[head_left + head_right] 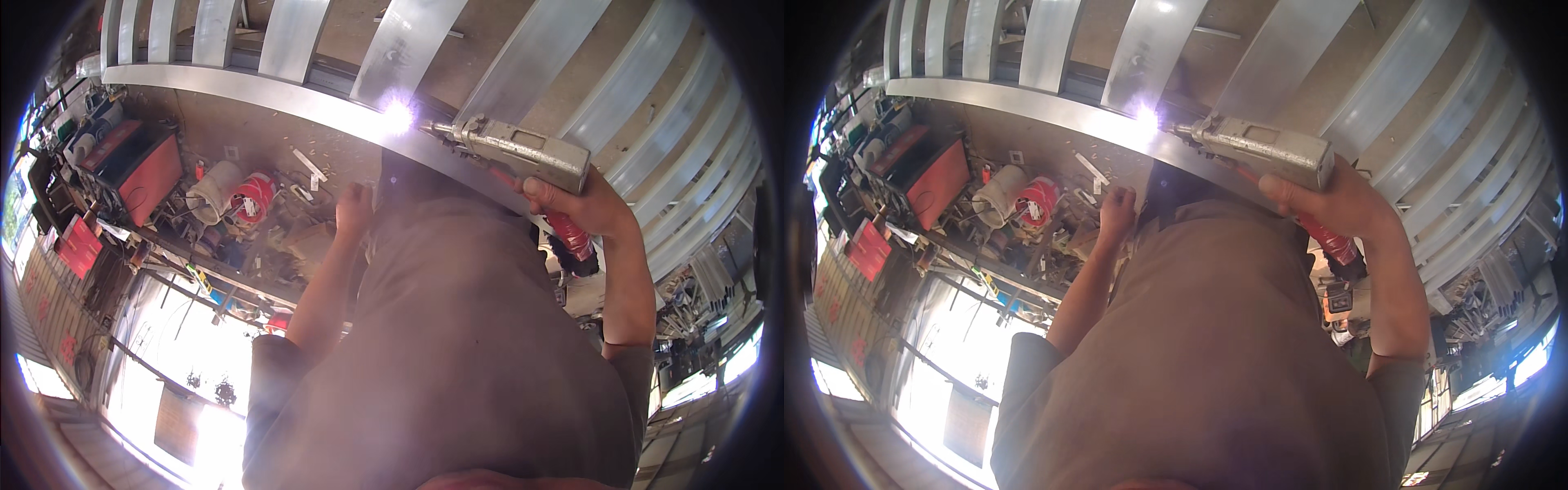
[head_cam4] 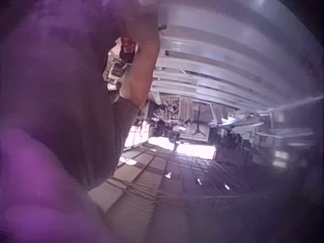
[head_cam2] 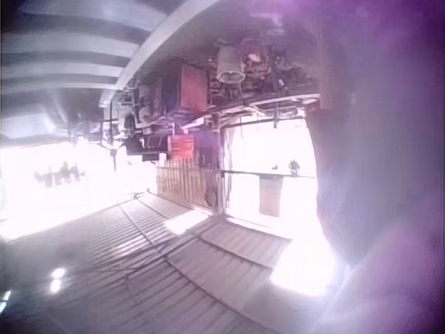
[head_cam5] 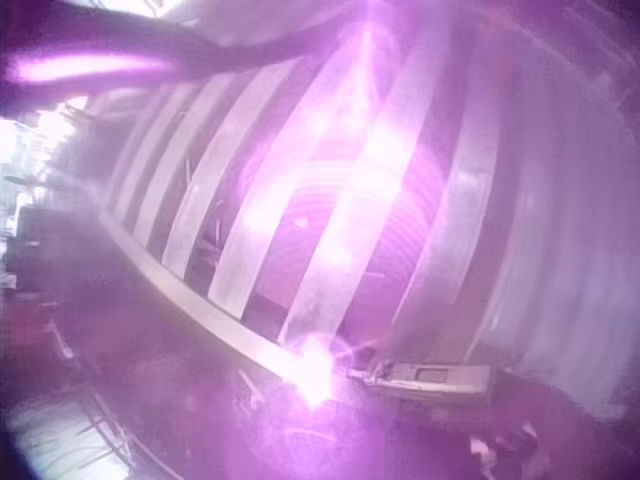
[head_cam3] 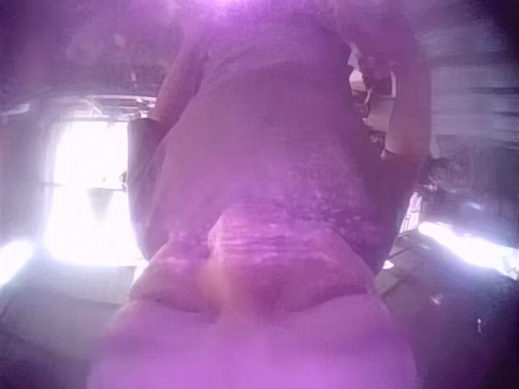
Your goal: The person places several long metal slats into a metal frame and then uses a rivet gun to fasten them in place. The person works methodically along the length of the frame, securing each slat.
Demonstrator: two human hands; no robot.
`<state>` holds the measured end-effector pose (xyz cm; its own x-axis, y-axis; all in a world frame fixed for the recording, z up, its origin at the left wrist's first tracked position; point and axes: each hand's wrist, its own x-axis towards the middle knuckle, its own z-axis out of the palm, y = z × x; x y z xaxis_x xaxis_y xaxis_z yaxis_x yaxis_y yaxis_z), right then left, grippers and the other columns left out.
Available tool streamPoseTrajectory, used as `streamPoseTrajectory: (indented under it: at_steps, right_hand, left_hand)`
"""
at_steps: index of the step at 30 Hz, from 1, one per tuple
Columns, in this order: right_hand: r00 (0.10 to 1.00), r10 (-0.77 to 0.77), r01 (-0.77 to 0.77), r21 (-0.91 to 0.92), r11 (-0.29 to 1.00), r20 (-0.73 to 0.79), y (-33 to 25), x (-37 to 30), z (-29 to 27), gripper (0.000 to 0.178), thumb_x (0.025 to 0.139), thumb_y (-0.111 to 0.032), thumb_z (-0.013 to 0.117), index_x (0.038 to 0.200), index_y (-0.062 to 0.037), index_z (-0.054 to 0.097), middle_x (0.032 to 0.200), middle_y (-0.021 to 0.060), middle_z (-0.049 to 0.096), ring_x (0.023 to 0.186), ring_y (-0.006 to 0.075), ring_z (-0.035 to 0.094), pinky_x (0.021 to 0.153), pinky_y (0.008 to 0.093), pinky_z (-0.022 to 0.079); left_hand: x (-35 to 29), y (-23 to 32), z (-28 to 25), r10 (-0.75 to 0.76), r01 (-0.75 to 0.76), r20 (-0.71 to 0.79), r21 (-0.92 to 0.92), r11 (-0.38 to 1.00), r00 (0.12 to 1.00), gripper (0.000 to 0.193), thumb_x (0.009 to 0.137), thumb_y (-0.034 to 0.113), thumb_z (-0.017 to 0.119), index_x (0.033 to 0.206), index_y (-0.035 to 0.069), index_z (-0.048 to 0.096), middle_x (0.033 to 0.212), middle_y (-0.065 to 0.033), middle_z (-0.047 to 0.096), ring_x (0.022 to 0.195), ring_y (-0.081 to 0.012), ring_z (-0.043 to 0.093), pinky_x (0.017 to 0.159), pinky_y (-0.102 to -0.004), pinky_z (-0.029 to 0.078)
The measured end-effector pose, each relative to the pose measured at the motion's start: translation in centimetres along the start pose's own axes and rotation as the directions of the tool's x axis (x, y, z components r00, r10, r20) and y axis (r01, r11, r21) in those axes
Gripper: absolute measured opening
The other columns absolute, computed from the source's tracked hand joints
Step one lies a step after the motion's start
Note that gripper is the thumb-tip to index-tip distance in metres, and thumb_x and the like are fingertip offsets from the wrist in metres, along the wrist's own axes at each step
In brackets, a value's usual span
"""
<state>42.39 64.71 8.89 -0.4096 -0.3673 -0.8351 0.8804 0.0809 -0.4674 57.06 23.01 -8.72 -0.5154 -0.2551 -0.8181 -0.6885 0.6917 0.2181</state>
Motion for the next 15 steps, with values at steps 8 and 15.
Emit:
streamPoseTrajectory:
  at_steps: [8,15]
  right_hand:
    - [0.998,-0.029,0.034,-0.092,0.995,0.059,0.4,0.9,-0.1,0.059,0.096,-0.037,0.075,0.141,-0.0018,0.059,0.117,0.0042,0.073,0.079,0.0124,0.06,0.071,0.0306,0.055]
    - [0.998,0.0,0.007,-0.11,0.994,0.066,0.3,0.7,-0.5,0.061,0.096,-0.037,0.075,0.143,-0.003,0.057,0.122,0.0061,0.072,0.09,0.0133,0.064,0.074,0.0309,0.056]
  left_hand:
    - [-1.0,-0.6,1.6,-0.071,0.069,0.087,0.02,0.997,0.994,0.028,0.093,0.022,0.066,0.116,0.005,0.069,0.097,-0.0142,0.073,0.093,-0.0247,0.071,0.085,-0.0371,0.055]
    - [-2.0,0.5,2.1,-0.057,0.057,0.11,0.009,0.998,0.992,0.033,0.094,0.023,0.069,0.123,0.006,0.068,0.101,-0.0152,0.073,0.095,-0.0244,0.071,0.086,-0.0372,0.055]
